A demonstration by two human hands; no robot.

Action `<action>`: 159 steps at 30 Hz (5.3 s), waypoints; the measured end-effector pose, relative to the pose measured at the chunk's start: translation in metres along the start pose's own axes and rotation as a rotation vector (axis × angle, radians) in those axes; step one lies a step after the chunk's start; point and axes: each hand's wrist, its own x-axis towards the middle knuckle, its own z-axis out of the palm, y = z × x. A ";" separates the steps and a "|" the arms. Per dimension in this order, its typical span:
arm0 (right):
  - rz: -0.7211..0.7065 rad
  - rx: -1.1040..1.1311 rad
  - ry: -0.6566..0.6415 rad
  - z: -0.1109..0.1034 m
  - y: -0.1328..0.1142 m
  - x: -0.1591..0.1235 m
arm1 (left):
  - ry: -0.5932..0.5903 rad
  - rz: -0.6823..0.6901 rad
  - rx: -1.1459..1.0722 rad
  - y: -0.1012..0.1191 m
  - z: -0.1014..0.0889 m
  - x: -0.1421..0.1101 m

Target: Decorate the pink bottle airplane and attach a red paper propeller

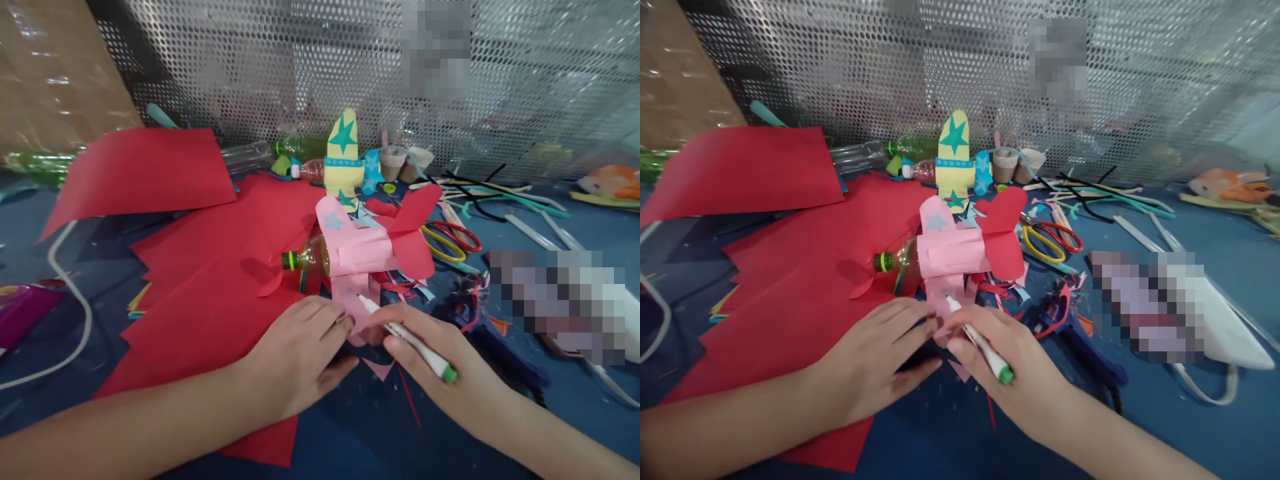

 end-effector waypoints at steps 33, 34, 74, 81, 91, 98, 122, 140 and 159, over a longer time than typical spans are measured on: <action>0.060 0.263 -0.063 -0.026 -0.017 -0.037 | 0.140 0.425 0.152 0.016 -0.007 -0.007; 0.080 0.328 -0.049 -0.017 -0.019 -0.029 | 0.136 0.437 0.138 0.017 -0.008 -0.008; 0.384 0.337 0.076 0.022 0.014 -0.005 | 0.047 0.122 0.075 0.020 -0.007 -0.014; 0.405 0.316 0.088 0.020 0.009 -0.004 | 0.041 0.131 0.088 0.018 -0.007 -0.013; 0.374 0.324 0.073 0.019 0.012 -0.002 | 0.042 0.157 0.109 0.017 -0.008 -0.012; 0.396 0.363 0.085 0.020 0.010 -0.001 | 0.035 0.146 0.094 0.018 -0.009 -0.012; 0.388 0.362 0.085 0.017 0.008 0.002 | 0.042 0.144 0.095 0.018 -0.010 -0.011; 0.387 0.376 0.073 0.017 0.009 0.002 | 0.031 0.153 0.094 0.018 -0.009 -0.011; 0.368 0.343 0.081 0.016 0.010 -0.002 | 0.027 0.148 0.088 0.018 -0.009 -0.008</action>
